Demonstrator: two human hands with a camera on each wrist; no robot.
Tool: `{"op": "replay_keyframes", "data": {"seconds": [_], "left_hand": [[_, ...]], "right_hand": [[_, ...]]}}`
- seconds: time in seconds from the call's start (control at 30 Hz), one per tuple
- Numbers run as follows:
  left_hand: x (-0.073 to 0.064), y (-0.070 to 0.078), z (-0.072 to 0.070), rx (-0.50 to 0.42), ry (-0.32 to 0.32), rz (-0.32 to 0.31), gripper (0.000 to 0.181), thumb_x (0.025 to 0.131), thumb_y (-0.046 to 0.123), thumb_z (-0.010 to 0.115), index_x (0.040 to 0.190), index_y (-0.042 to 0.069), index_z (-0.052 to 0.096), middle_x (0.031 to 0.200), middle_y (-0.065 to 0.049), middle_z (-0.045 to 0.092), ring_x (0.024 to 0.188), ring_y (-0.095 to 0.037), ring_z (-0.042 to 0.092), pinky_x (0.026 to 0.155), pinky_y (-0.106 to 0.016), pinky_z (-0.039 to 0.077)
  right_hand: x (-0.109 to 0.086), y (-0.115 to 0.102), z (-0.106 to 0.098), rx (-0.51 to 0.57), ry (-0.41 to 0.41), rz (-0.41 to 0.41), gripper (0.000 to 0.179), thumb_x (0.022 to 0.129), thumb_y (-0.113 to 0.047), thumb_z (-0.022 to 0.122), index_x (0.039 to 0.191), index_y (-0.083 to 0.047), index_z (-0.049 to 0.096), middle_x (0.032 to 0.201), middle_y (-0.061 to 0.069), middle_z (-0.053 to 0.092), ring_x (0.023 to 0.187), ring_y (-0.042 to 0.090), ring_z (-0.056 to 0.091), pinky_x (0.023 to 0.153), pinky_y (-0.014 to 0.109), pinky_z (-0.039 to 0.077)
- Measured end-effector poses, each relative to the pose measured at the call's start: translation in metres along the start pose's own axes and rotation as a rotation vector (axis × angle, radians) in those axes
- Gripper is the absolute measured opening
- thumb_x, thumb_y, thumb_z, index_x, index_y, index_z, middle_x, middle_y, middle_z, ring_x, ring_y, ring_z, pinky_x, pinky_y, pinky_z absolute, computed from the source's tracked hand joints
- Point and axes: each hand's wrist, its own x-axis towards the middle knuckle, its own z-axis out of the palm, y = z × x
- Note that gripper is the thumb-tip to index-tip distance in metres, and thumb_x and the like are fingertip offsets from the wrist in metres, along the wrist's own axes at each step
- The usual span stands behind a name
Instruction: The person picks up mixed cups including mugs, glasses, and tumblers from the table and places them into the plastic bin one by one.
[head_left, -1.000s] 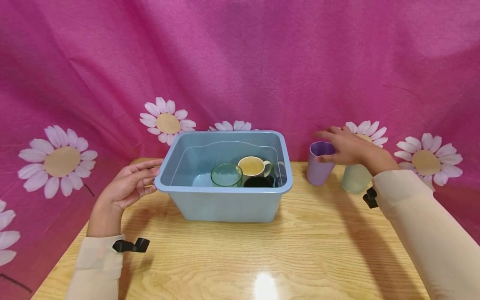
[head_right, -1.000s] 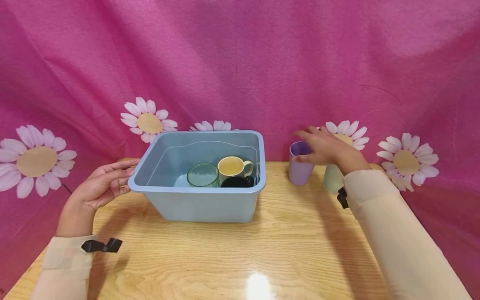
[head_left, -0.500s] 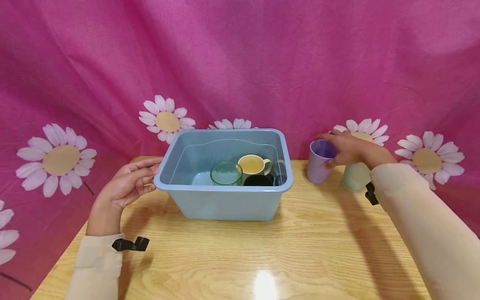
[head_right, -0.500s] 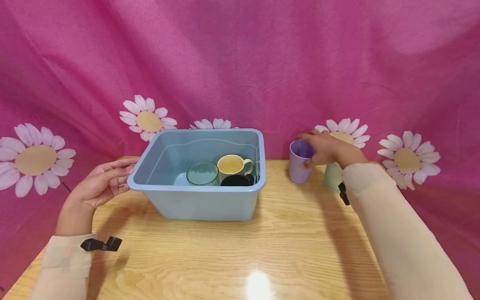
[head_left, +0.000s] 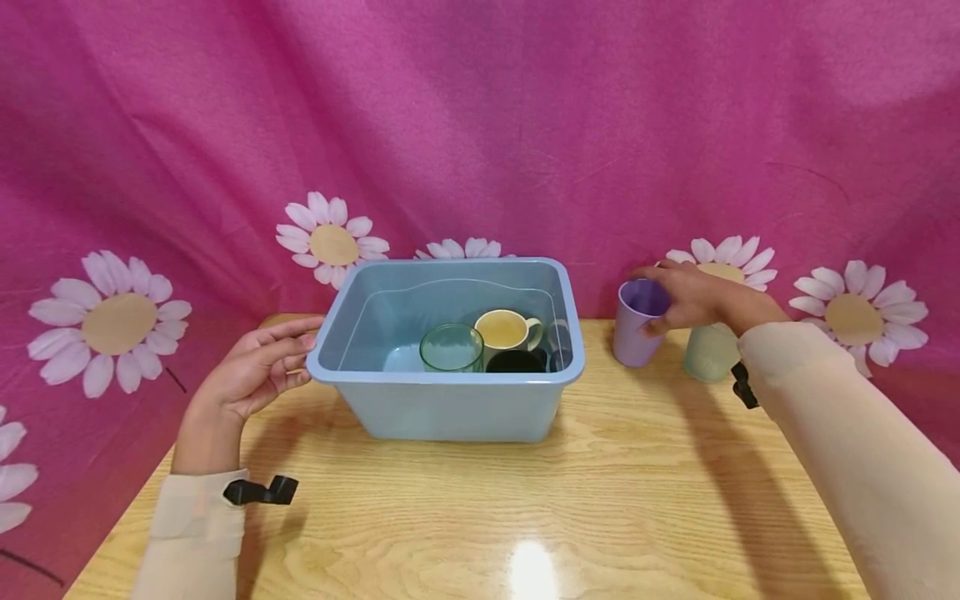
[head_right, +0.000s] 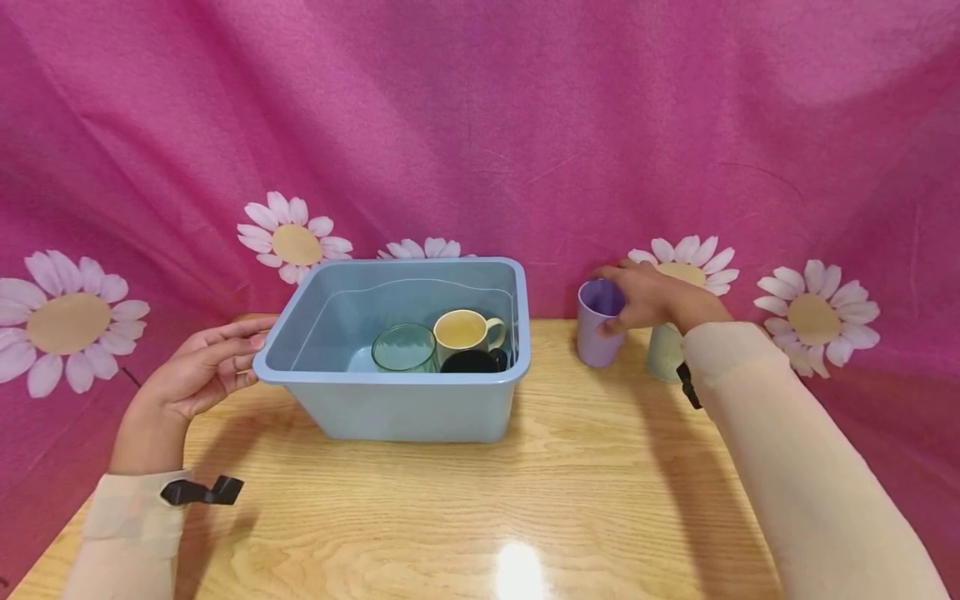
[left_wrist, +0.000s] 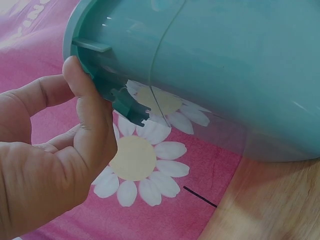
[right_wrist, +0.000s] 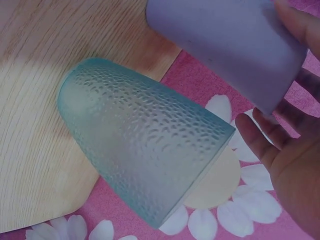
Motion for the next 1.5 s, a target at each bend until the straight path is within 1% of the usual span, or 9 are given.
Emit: {"op": "replay_keyframes", "data": {"seconds": [0.17,0.37,0.5,0.6,0.8,0.93,1.1,1.23,1.5], "left_hand": [[0.000,0.000,0.001,0.005,0.002,-0.002,0.033,0.106,-0.002,0.047,0.125,0.008,0.072,0.114,-0.006,0.075,0.081,-0.016,0.073,0.073,-0.028,0.060],[0.000,0.001,0.002,0.016,0.013,-0.010,0.032,0.106,-0.001,0.048,0.124,0.009,0.073,0.114,-0.005,0.075,0.080,-0.016,0.073,0.073,-0.028,0.060],[0.000,0.000,0.002,0.011,0.008,-0.007,0.032,0.106,-0.002,0.048,0.125,0.008,0.072,0.114,-0.005,0.075,0.080,-0.016,0.073,0.073,-0.028,0.060],[0.000,0.000,0.002,0.006,0.003,-0.006,0.033,0.106,-0.003,0.047,0.125,0.008,0.072,0.114,-0.006,0.075,0.080,-0.016,0.073,0.073,-0.028,0.060],[-0.001,-0.001,0.001,0.008,0.005,-0.007,0.032,0.106,-0.002,0.047,0.126,0.007,0.071,0.115,-0.006,0.075,0.081,-0.016,0.074,0.074,-0.028,0.060],[0.000,-0.001,0.002,0.008,0.005,-0.006,0.032,0.106,-0.002,0.047,0.125,0.008,0.072,0.115,-0.006,0.075,0.081,-0.016,0.074,0.074,-0.028,0.060],[0.001,-0.001,0.002,0.007,-0.004,-0.007,0.033,0.106,-0.002,0.047,0.125,0.008,0.072,0.112,-0.005,0.076,0.081,-0.015,0.073,0.073,-0.028,0.060],[0.001,0.000,0.003,0.010,0.005,-0.008,0.033,0.106,-0.002,0.047,0.124,0.009,0.073,0.111,-0.005,0.076,0.080,-0.015,0.073,0.073,-0.028,0.060],[0.000,0.001,0.002,-0.002,0.006,-0.006,0.032,0.106,-0.002,0.048,0.125,0.007,0.072,0.112,-0.006,0.076,0.080,-0.016,0.074,0.073,-0.028,0.060]], "right_hand": [[0.000,-0.001,0.001,-0.010,0.025,0.002,0.078,0.071,-0.027,0.087,0.138,-0.003,0.056,0.133,0.027,0.053,0.114,0.046,0.049,0.092,0.060,0.044],[0.000,-0.003,0.001,-0.021,0.063,0.018,0.084,0.066,-0.027,0.086,0.139,-0.003,0.054,0.128,0.028,0.051,0.112,0.049,0.046,0.092,0.062,0.041],[0.001,-0.006,-0.003,-0.034,0.066,0.038,0.084,0.067,-0.026,0.085,0.141,-0.004,0.053,0.126,0.028,0.048,0.113,0.049,0.043,0.092,0.063,0.039],[0.002,-0.010,-0.008,-0.054,0.066,0.030,0.083,0.066,-0.025,0.085,0.141,-0.005,0.055,0.125,0.028,0.048,0.110,0.048,0.044,0.090,0.062,0.039],[0.004,-0.023,-0.026,-0.084,0.059,0.007,0.082,0.066,-0.022,0.085,0.141,-0.008,0.055,0.123,0.026,0.049,0.105,0.045,0.043,0.085,0.056,0.038],[0.005,-0.031,-0.039,-0.092,0.050,-0.001,0.081,0.068,-0.019,0.084,0.142,-0.008,0.053,0.127,0.026,0.048,0.108,0.045,0.041,0.086,0.057,0.039],[0.005,-0.040,-0.055,-0.115,0.050,-0.023,0.079,0.068,-0.016,0.083,0.141,-0.008,0.054,0.127,0.027,0.048,0.107,0.045,0.041,0.086,0.057,0.038],[0.006,-0.048,-0.070,-0.147,0.037,-0.035,0.080,0.069,-0.018,0.083,0.142,-0.008,0.053,0.127,0.028,0.048,0.109,0.045,0.040,0.086,0.058,0.039],[0.014,-0.069,-0.102,-0.186,-0.001,-0.014,0.079,0.075,-0.018,0.080,0.146,-0.007,0.048,0.133,0.029,0.043,0.116,0.046,0.036,0.087,0.061,0.042]]}}
